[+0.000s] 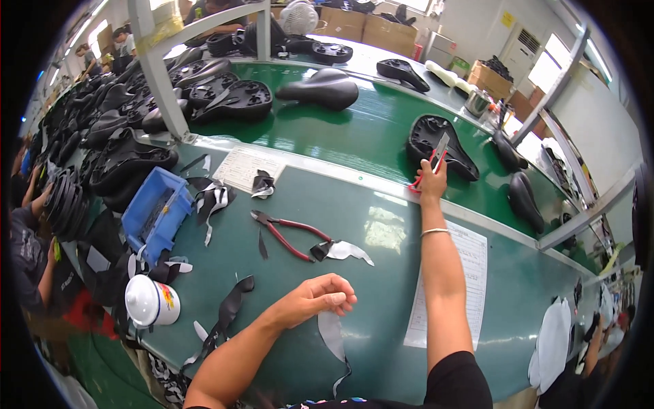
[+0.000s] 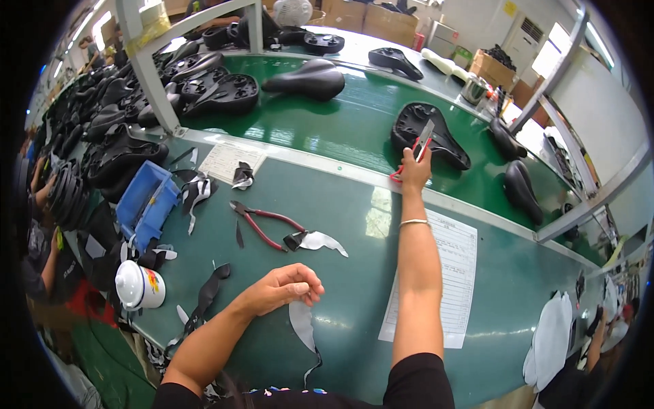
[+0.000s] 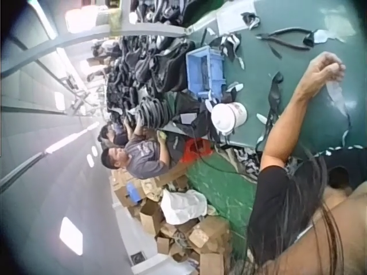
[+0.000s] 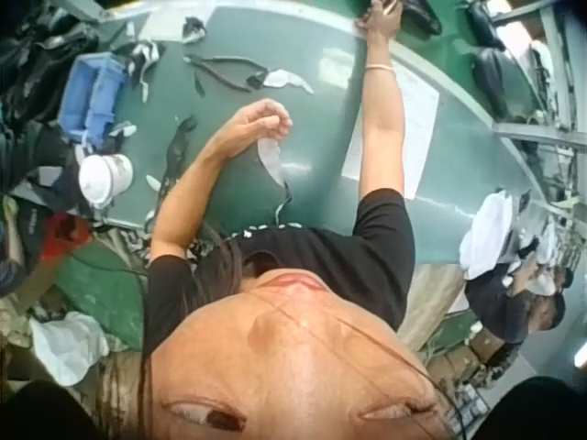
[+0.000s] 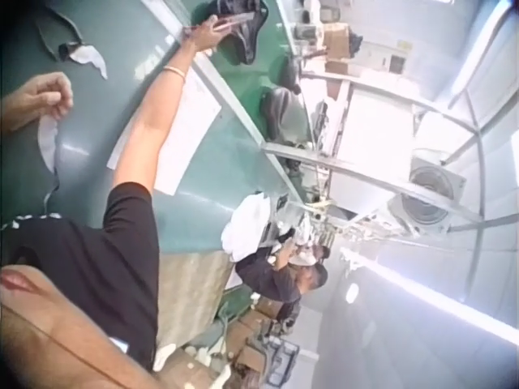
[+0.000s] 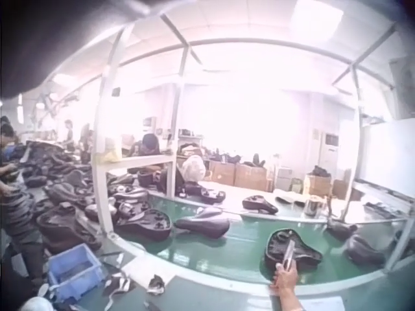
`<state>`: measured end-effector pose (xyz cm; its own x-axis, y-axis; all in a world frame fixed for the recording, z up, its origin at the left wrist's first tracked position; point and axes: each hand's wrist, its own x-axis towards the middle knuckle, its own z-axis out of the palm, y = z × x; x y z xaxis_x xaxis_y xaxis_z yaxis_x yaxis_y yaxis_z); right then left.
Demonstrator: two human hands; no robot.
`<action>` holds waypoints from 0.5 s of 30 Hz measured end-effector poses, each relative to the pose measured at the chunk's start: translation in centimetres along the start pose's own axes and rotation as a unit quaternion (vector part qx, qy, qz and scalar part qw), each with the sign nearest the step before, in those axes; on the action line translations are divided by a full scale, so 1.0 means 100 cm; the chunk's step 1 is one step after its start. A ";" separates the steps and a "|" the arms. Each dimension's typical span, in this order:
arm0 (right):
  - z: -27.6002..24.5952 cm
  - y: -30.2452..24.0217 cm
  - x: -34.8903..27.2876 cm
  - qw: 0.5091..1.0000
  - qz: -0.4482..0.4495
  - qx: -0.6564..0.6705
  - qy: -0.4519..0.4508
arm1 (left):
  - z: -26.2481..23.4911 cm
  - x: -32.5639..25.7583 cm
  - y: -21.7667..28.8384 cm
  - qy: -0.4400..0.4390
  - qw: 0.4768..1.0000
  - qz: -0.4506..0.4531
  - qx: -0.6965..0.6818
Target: Trimming excess fabric/leather from the underside of bike seats using a utility knife.
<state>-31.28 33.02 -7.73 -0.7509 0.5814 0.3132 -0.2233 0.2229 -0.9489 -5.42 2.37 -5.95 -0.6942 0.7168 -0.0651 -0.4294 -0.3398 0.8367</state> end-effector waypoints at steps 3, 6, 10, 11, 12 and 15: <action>-0.017 -0.017 -0.036 0.991 0.001 0.131 0.022 | 0.001 0.000 -0.001 0.014 0.999 0.018 -0.032; -0.046 -0.053 -0.102 0.975 0.043 0.211 -0.061 | 0.005 -0.001 0.006 0.085 0.991 0.086 -0.059; -0.128 -0.095 -0.198 0.941 0.118 0.226 -0.223 | -0.003 -0.003 0.011 0.127 0.975 0.124 -0.135; -0.149 -0.096 -0.218 0.931 0.137 0.216 -0.261 | -0.004 -0.007 0.013 0.099 0.975 0.108 -0.167; -0.170 -0.103 -0.234 0.922 0.145 0.179 -0.311 | 0.001 -0.011 0.018 0.098 0.977 0.072 -0.173; -0.211 -0.122 -0.263 0.888 0.065 -0.020 -0.454 | 0.030 -0.023 0.035 0.123 0.992 -0.026 -0.018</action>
<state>4.32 31.50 -3.63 -0.9647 -0.2621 0.0237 -0.0886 0.2389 -0.9670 -3.57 1.35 -1.26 -0.7881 0.5657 -0.2425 -0.4863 -0.3308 0.8088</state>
